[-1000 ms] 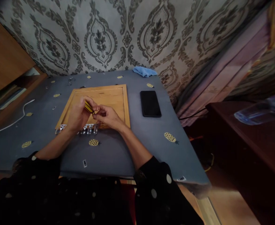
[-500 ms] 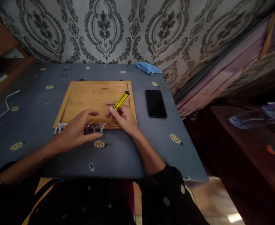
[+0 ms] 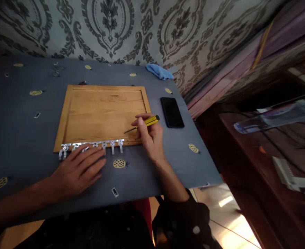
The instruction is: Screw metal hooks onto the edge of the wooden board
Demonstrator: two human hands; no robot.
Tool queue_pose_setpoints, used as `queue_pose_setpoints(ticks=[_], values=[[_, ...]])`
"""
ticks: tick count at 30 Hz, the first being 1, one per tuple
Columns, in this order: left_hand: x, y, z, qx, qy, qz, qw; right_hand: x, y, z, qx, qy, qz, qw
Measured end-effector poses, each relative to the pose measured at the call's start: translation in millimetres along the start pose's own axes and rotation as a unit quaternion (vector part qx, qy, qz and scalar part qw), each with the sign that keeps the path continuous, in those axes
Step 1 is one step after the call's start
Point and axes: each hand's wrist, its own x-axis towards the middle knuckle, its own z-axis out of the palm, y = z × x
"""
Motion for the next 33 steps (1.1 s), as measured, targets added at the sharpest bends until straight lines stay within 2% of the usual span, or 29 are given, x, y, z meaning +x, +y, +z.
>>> queue_pose_setpoints(ticks=[5,9,18,24,33], values=[[-12.0,6.7,0.0,-0.082,0.023,0.065,0.994,-24.6,-17.0,13.0,-0.035,0.105,-0.058,0.992],[-12.0,8.3,0.3,-0.121,0.018,0.06,0.991,-35.5,-24.7,19.8,-0.064,0.149,-0.095,0.982],[-10.8,6.8,2.0,-0.15,0.006,0.049,0.987,-36.9,-25.2,20.6,-0.094,0.106,-0.095,0.985],[-11.4,8.0,4.4,-0.168,-0.004,0.039,0.985,-36.1,-21.1,21.7,-0.057,0.091,-0.089,0.99],[-8.7,7.1,2.1,-0.184,-0.003,0.012,0.983,-37.3,-19.7,16.5,-0.071,0.055,-0.084,0.992]])
